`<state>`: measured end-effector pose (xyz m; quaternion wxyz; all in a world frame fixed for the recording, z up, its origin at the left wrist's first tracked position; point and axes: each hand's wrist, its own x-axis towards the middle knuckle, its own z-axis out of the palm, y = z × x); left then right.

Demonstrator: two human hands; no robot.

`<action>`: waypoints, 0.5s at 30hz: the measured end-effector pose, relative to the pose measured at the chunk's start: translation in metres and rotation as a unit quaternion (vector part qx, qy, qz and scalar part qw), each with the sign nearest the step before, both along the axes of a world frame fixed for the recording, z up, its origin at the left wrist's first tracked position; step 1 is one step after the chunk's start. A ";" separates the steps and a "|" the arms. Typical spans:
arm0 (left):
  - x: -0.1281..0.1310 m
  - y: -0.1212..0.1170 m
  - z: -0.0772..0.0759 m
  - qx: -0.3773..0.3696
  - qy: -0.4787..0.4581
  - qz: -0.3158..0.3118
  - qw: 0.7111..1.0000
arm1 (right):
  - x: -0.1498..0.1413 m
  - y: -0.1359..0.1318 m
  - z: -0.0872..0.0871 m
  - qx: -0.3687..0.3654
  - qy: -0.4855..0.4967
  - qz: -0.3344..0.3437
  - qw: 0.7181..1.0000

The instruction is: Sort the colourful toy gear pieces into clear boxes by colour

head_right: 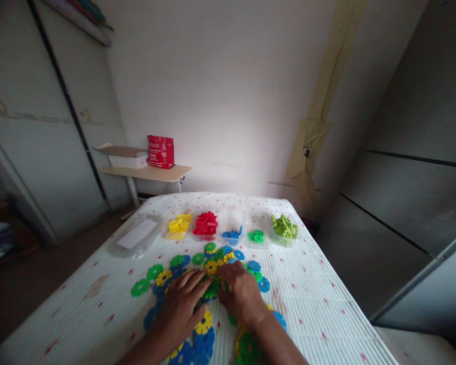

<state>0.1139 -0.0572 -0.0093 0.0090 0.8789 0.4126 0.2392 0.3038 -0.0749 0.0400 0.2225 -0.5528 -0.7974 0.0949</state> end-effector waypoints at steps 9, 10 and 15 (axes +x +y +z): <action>0.001 0.000 0.007 -0.045 -0.042 0.026 0.998 | -0.015 0.005 -0.020 -0.008 -0.015 0.013 1.000; 0.001 0.000 0.007 -0.048 -0.046 0.027 0.997 | -0.014 0.004 -0.022 -0.006 -0.011 0.011 1.000; 0.000 0.001 0.003 -0.054 -0.060 0.026 0.996 | -0.003 0.003 -0.032 0.053 0.043 0.025 0.997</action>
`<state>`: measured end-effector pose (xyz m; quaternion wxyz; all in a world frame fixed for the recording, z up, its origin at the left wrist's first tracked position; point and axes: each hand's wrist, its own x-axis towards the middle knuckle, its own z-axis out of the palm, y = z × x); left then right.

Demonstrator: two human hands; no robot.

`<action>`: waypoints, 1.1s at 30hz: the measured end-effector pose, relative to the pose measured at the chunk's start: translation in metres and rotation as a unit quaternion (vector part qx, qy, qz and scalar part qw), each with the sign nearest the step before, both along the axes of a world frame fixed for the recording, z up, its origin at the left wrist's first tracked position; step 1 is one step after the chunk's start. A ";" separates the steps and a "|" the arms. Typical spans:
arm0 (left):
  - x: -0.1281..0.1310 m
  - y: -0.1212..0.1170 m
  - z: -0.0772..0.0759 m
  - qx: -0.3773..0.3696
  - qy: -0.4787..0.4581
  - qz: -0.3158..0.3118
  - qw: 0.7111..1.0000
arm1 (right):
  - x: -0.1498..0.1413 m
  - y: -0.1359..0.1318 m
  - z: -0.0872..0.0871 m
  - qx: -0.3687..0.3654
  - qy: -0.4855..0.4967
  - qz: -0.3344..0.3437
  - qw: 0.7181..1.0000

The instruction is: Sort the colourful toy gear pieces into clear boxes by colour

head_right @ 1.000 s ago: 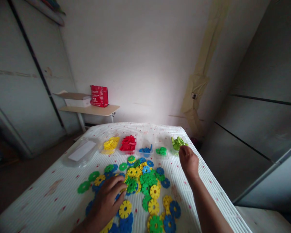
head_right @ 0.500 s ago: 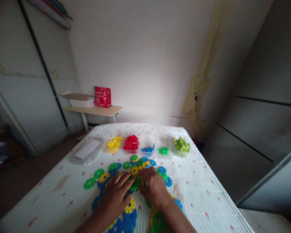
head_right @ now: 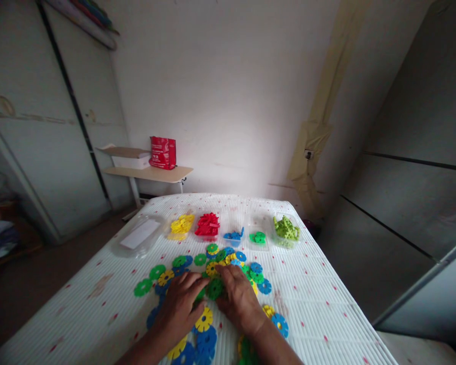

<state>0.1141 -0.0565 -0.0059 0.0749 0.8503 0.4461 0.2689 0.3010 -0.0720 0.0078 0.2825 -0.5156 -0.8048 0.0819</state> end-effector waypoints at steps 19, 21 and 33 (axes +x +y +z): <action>-0.001 0.002 0.000 0.023 -0.029 -0.003 0.999 | 0.027 -0.001 0.012 0.081 0.157 -0.083 0.981; -0.002 0.004 -0.002 0.025 -0.026 -0.009 0.999 | 0.029 -0.003 0.015 0.092 0.151 -0.085 0.981; -0.002 0.003 0.000 0.039 -0.022 -0.010 0.999 | 0.028 -0.002 0.013 0.117 0.071 -0.011 0.990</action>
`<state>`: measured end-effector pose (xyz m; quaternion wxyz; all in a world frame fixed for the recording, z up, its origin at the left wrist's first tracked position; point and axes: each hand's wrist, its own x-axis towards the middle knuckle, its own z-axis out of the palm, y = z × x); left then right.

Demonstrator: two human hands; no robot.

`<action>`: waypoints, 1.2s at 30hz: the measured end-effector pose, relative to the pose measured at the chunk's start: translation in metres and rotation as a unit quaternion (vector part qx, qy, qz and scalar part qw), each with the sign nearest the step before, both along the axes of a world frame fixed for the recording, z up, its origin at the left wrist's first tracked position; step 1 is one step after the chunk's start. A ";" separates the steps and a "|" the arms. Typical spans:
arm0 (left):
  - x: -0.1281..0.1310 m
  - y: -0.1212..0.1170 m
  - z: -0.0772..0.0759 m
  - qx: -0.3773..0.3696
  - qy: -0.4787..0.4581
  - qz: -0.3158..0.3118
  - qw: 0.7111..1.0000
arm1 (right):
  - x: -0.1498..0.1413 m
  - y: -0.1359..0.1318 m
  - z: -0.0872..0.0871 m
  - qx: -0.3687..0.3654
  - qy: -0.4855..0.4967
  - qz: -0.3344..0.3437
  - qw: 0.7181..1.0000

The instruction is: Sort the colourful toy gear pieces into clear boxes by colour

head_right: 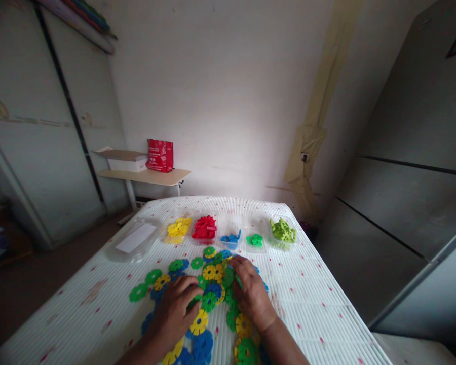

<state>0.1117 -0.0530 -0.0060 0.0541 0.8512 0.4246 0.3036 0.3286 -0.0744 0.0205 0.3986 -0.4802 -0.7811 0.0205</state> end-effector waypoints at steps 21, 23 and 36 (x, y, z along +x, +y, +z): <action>-0.001 0.000 -0.001 0.022 -0.013 -0.011 1.000 | 0.006 0.003 0.003 -0.069 0.078 -0.041 0.994; -0.001 0.001 -0.003 0.023 -0.010 -0.011 1.000 | 0.008 0.002 0.003 -0.094 0.046 -0.041 0.994; -0.004 0.005 -0.009 0.033 0.011 -0.016 0.999 | 0.076 0.028 0.033 -0.087 0.290 -0.193 0.933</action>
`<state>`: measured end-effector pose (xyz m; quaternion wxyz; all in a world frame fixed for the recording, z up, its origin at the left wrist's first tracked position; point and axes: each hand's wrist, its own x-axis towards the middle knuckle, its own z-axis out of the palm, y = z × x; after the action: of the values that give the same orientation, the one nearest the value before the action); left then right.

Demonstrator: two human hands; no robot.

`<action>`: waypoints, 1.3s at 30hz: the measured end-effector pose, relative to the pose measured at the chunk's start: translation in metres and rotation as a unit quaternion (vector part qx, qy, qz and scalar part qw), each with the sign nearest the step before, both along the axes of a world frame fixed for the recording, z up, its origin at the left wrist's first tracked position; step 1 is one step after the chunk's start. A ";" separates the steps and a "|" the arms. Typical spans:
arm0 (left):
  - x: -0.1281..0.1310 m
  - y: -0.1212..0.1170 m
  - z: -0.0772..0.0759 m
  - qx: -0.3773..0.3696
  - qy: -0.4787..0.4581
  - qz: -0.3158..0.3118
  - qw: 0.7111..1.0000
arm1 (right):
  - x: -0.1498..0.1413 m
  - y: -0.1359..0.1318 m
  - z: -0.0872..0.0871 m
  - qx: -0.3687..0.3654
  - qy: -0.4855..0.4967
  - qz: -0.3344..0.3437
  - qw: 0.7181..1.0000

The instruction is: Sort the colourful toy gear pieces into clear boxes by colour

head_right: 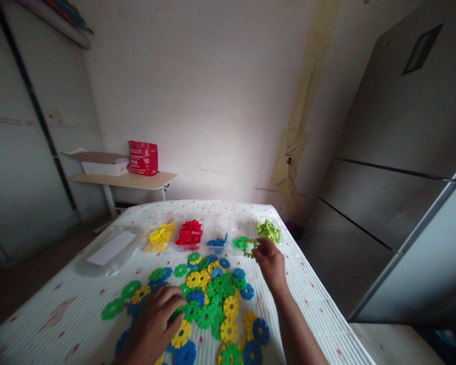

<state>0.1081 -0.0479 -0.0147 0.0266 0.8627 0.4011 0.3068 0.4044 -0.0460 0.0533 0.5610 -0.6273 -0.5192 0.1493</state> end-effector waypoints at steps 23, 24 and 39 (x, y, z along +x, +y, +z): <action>0.000 0.001 -0.003 -0.026 0.008 0.008 1.000 | 0.097 0.063 0.013 -0.075 -0.243 -0.219 0.942; 0.000 0.001 -0.003 -0.024 0.008 0.006 1.000 | 0.098 0.059 0.013 -0.072 -0.240 -0.221 0.943; 0.004 -0.005 0.005 -0.041 -0.005 0.017 0.999 | 0.057 -0.033 -0.025 0.002 -0.140 -0.173 0.975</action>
<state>0.1119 -0.0529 -0.0092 0.0589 0.8522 0.4282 0.2947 0.4616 -0.0787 0.0280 0.5012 -0.7215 -0.4761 -0.0403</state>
